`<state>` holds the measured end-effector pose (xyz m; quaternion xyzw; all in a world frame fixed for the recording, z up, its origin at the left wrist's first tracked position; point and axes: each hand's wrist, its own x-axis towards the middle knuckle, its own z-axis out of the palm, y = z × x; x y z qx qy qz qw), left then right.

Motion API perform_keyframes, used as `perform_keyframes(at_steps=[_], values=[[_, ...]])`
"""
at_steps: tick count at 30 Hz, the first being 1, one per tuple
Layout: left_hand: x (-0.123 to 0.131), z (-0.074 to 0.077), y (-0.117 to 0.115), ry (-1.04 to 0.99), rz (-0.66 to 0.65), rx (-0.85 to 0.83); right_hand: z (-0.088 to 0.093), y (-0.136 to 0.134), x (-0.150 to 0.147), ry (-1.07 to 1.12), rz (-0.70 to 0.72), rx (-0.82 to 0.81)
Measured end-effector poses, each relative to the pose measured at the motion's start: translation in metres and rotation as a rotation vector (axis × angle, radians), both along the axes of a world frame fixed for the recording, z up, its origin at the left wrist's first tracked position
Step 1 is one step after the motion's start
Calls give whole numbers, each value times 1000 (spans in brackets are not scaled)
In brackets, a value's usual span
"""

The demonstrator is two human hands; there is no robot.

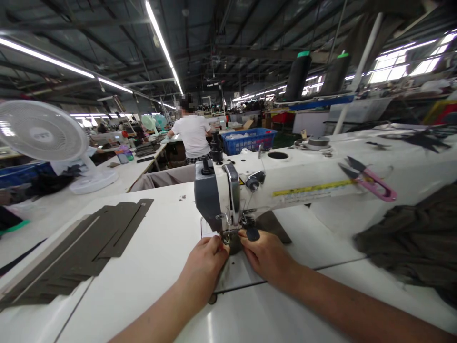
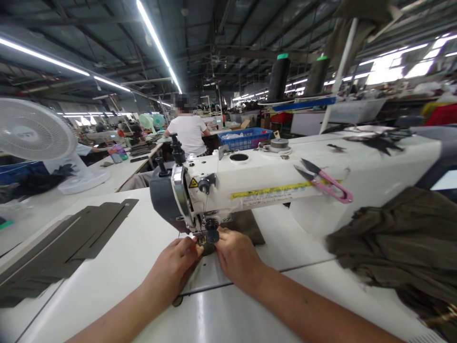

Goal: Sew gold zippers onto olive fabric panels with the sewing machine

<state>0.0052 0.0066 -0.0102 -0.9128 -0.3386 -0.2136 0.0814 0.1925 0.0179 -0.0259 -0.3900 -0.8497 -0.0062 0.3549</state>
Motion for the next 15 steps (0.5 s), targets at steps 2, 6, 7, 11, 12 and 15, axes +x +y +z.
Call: perform_keyframes(at_steps=[2,6,7,11,12,15], values=[[1,-1,1,9,9,-4,0,0,0,-8,-4,-3],[0,-2,4,23,41,26,1,-2,-1,-36,-14,-27],[0,-2,4,28,46,30,1,-2,-1,-45,-17,-35],[0,1,4,77,41,24,1,-2,-1,-67,-19,-62],[0,2,4,87,39,25,1,-2,-1,-69,-21,-67],[0,2,4,82,45,38,0,-1,-1,-75,-26,-73]])
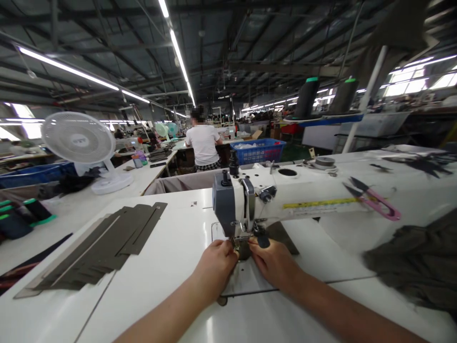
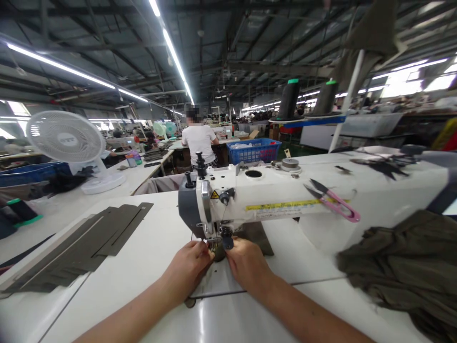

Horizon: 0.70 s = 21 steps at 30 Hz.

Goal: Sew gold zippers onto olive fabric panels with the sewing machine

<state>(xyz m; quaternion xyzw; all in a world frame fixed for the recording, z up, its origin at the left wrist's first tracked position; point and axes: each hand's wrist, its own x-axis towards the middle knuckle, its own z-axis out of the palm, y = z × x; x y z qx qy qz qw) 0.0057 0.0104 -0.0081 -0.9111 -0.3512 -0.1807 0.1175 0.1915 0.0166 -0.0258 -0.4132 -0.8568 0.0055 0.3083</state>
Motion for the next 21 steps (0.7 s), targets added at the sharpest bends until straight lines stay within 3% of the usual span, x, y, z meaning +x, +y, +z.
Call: perform_keyframes(at_steps=[13,15,19,21], values=[[-3,-15,2,-120,35,35,0,2,-2,80,42,-110],[-4,-13,3,-125,40,26,4,3,2,9,-53,-53],[-6,-1,-8,-145,47,-47,4,-14,17,-238,-480,174],[-6,6,-21,-161,47,-122,-5,-36,22,-320,-507,247]])
